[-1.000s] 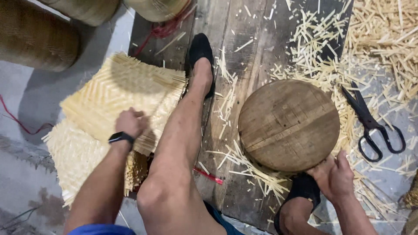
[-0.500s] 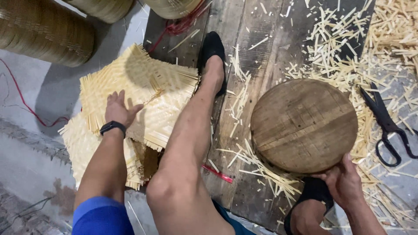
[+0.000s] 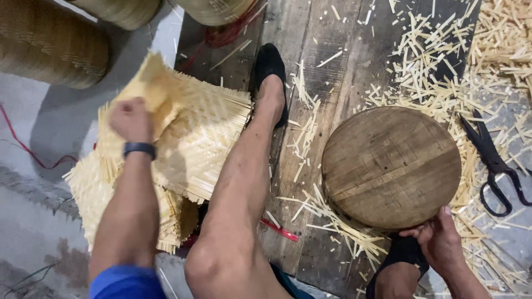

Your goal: The person sits on the floor assembling round woven bamboo trays. They fit a woven bamboo mat into a bent bamboo rim, press the assembly with a round wooden form, trim the protruding strip ends with scissors, and set finished trays aside with completed ones.

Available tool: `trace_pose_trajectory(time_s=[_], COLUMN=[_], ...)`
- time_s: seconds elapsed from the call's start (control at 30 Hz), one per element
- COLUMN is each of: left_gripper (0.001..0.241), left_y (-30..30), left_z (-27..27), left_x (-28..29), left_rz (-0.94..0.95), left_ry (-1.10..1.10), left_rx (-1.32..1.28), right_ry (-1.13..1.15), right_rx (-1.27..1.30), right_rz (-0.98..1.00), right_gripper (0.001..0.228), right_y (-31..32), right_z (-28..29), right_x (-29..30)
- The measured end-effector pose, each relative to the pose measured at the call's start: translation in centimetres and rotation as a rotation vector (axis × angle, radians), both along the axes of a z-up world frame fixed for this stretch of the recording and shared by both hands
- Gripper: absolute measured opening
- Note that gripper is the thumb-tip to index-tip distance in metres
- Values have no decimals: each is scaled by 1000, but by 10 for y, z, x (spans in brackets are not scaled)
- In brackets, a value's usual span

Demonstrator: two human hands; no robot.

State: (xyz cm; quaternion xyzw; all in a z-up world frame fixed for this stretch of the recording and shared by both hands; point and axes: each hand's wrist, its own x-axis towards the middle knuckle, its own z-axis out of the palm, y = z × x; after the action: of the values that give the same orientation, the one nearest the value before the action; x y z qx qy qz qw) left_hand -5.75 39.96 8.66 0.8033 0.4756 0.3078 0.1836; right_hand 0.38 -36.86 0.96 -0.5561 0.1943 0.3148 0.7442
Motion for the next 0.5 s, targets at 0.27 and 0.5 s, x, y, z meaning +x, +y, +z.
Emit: trace_pose_trajectory(time_s=[0.27,0.5], left_gripper=[13,34], left_y=[-150,-324], left_z=[229,220], left_x=[-77,-33], left_rz=[-671,-1110], left_ry=[-141,-118], left_rx=[328,-891], right_ry=[-102,-358], right_rx=[-488,-236], right_rz=[-35,-141], right_gripper=[52,52], right_y=[-19,-44], right_z=[9,43], right_x=[8,42])
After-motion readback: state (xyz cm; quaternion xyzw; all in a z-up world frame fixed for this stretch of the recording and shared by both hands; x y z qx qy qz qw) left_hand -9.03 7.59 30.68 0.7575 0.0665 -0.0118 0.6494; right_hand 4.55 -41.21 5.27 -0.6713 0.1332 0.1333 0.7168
